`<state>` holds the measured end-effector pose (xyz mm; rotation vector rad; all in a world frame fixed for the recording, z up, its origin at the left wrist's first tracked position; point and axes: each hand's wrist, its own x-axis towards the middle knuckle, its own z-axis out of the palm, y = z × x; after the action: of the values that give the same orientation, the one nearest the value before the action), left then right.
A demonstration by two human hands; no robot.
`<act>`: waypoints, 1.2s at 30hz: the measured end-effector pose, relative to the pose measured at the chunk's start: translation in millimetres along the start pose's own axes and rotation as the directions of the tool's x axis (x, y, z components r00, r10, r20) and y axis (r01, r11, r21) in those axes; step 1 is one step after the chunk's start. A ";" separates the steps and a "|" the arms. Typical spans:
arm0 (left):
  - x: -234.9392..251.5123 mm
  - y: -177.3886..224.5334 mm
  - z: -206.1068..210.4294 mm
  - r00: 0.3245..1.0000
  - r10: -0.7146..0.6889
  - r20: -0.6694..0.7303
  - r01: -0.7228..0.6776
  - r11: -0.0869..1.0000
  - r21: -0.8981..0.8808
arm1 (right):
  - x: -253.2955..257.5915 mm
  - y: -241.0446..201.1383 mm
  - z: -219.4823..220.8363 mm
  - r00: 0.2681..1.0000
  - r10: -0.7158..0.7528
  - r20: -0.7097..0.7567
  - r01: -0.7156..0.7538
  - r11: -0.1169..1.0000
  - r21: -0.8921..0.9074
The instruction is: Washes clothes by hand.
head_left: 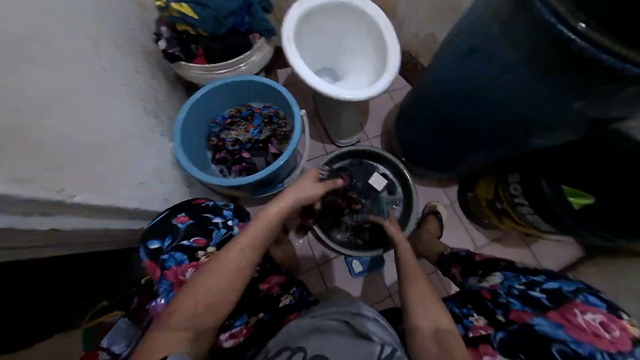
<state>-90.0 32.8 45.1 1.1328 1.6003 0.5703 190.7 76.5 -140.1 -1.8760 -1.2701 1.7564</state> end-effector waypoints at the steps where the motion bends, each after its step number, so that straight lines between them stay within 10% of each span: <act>1: -6.1 6.0 -4.9 0.997 0.079 -0.020 -0.080 0.995 -0.053 | -1.4 -4.2 -4.0 0.996 -0.015 -0.083 0.023 0.995 0.096; 5: -29.8 53.1 -3.6 0.953 0.294 -0.072 -0.303 0.940 -0.160 | -3.1 -13.8 -12.0 0.938 -0.059 -0.340 0.215 0.871 0.442; 12: -51.6 163.0 -8.1 0.759 0.628 -0.173 -0.651 0.733 -0.197 | -42.6 -52.9 8.4 0.966 -0.124 0.227 0.016 0.904 0.427; 16: 34.1 115.8 -139.4 0.551 0.833 -0.047 -0.780 0.494 -0.385 | -51.3 -71.9 3.8 0.908 -0.352 0.228 0.209 0.851 0.481; 19: 35.1 86.9 -159.7 0.653 0.674 -0.345 -0.746 0.652 -0.137 | -96.6 -106.2 -20.6 0.835 -0.527 0.157 0.326 0.705 0.630; 23: -8.7 96.6 -105.1 0.812 0.572 -0.118 -0.572 0.819 0.033 | -98.7 -120.2 -48.8 0.619 -0.784 0.042 0.479 0.419 0.772; 28: -12.8 55.1 -61.0 0.879 0.389 -0.275 -0.455 0.857 -0.243 | -77.2 -107.8 -61.5 0.942 -0.293 -0.165 0.332 0.887 0.320; 36: 7.7 -4.7 7.0 0.923 -0.116 -0.367 0.092 0.992 -0.082 | -5.2 -61.6 -7.1 0.990 -0.068 -0.124 0.049 0.987 -0.151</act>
<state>-85.4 36.3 35.3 0.9219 1.9381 0.7952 173.0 110.7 -91.3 -1.9741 -1.4253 1.5222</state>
